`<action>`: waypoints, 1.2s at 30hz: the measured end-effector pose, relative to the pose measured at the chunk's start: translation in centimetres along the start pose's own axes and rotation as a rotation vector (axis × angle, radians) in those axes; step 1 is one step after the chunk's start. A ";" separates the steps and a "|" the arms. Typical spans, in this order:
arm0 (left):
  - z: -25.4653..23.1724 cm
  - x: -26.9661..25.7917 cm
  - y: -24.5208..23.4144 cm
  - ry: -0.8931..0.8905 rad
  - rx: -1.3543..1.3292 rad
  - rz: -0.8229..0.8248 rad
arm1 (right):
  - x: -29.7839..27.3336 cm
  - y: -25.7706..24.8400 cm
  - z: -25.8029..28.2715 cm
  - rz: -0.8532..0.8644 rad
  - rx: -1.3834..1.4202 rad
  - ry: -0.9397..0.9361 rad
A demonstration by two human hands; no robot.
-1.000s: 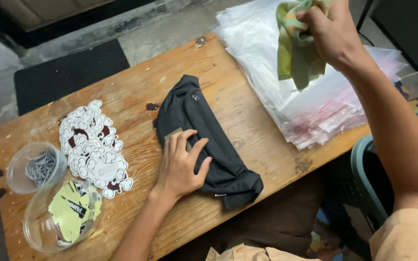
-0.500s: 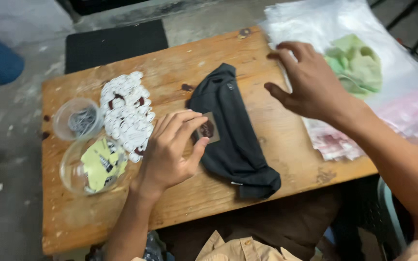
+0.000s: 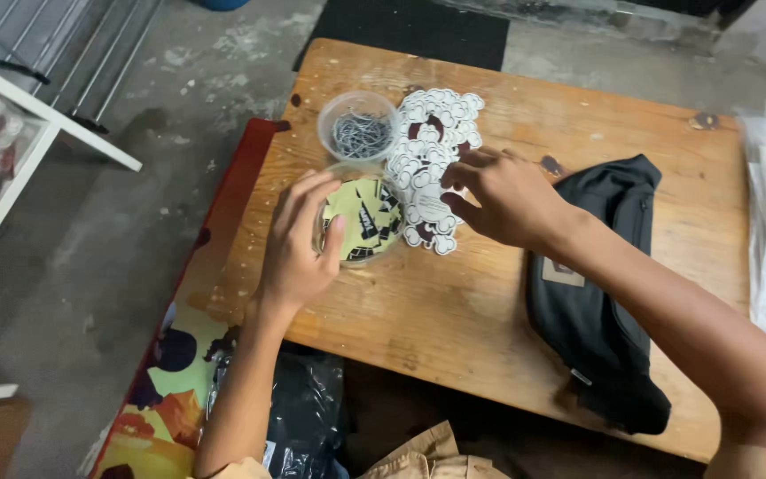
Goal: The person wipes a black bag with a green cloth, attaches a sticker to it, and then places the bag into a clear plastic bag. They also wipe the plastic bag with the cloth before sealing it.
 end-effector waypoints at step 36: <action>3.8 1.4 6.4 -0.233 0.458 0.466 | 14.4 7.9 -6.2 0.247 -0.148 0.028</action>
Point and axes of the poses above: each hand's wrist, its own x-axis towards the middle knuckle, its own y-axis out of the palm, z = x × y, the point moved 9 cm from there along x, towards the middle knuckle, and after that the axes turned 14 degrees about -y, right-handed, at the moved point
